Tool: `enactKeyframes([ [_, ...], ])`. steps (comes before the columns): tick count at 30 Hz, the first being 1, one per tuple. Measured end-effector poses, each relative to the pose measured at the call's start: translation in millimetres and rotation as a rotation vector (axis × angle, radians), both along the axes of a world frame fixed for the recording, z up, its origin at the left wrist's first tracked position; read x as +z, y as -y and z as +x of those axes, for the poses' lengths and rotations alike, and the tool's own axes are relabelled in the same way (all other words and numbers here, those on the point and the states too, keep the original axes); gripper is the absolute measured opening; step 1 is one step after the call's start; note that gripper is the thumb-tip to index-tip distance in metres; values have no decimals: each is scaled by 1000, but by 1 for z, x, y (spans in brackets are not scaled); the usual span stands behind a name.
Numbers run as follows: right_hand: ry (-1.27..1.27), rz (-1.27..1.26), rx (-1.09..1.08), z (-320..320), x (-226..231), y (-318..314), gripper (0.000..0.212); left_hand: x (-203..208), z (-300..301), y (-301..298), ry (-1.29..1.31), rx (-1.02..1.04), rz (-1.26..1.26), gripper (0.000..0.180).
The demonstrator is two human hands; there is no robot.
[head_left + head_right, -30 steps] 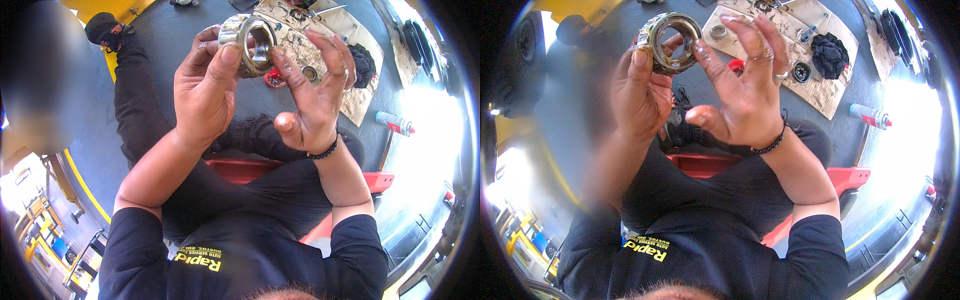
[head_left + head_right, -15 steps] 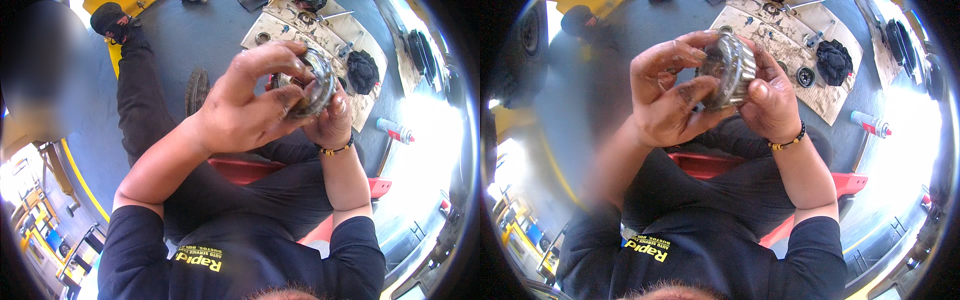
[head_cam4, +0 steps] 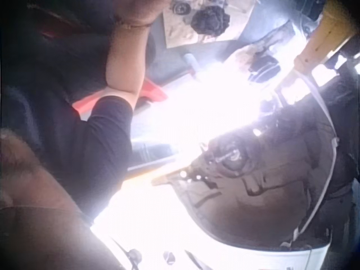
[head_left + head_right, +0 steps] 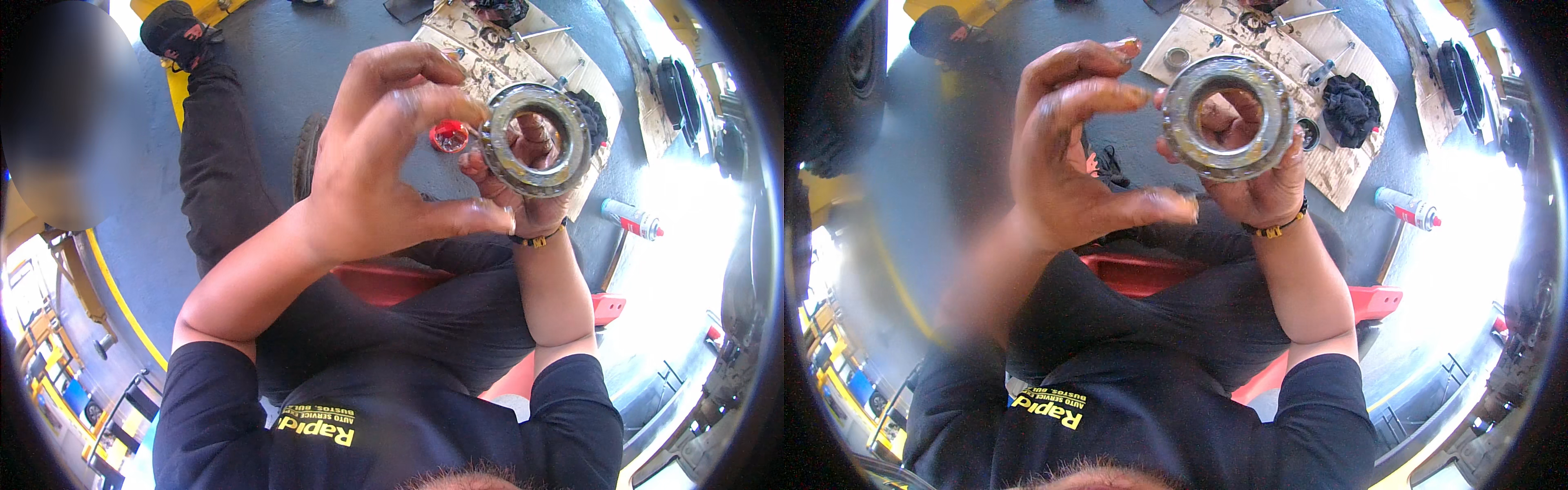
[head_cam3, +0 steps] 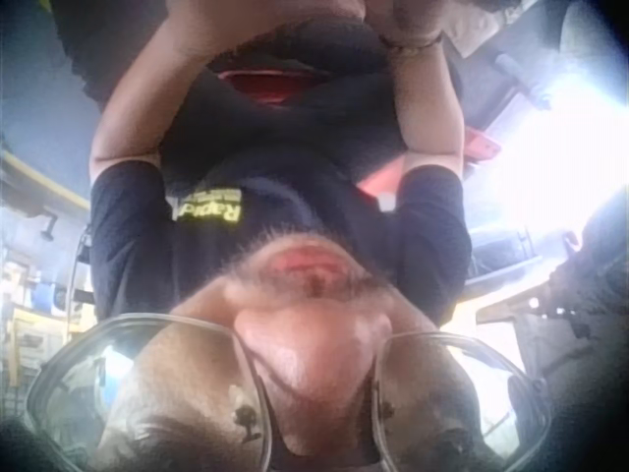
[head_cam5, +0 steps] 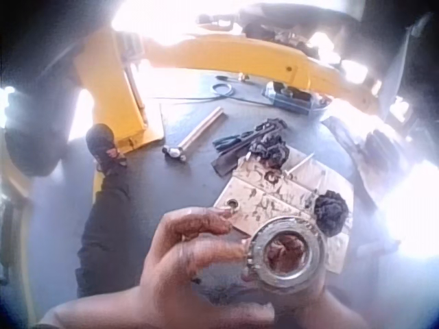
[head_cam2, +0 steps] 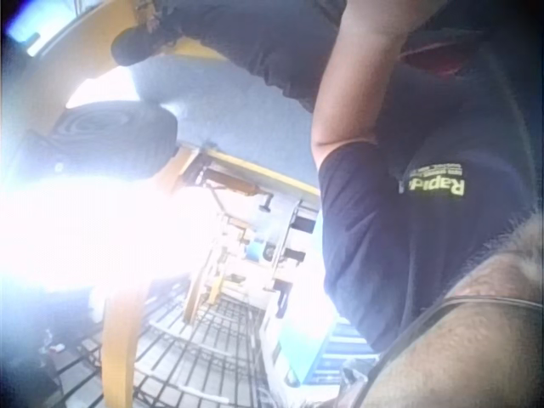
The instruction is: The person applies grease to a metal bearing by hand, rotating it to spread the lubricant evenly across the inner and outer surfaces. The person then wipes their hands with a black cloth.
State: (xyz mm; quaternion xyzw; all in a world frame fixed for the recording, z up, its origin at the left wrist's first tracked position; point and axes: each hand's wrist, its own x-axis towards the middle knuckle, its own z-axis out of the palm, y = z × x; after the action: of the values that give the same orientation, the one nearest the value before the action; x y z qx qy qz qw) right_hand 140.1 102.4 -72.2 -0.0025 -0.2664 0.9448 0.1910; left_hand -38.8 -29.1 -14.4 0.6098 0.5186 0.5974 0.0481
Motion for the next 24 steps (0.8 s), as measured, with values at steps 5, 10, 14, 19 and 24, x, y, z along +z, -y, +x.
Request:
enactKeyframes([
  [5,-120,-129,38,2,-8,-13,86,2,4,7,456,-106,-373,66],
  [10,-161,-247,95,-3,-13,-6,81,0,0,-3,881,-273,-444,45],
  [14,-170,-168,158,-9,-12,-4,72,-4,-4,-3,927,-328,-485,45],
  [19,-21,-321,142,-10,1,0,60,0,-4,2,1250,-408,-579,43],
  [24,462,-61,-136,-18,35,6,55,-5,-1,4,1260,-266,-622,42],
])
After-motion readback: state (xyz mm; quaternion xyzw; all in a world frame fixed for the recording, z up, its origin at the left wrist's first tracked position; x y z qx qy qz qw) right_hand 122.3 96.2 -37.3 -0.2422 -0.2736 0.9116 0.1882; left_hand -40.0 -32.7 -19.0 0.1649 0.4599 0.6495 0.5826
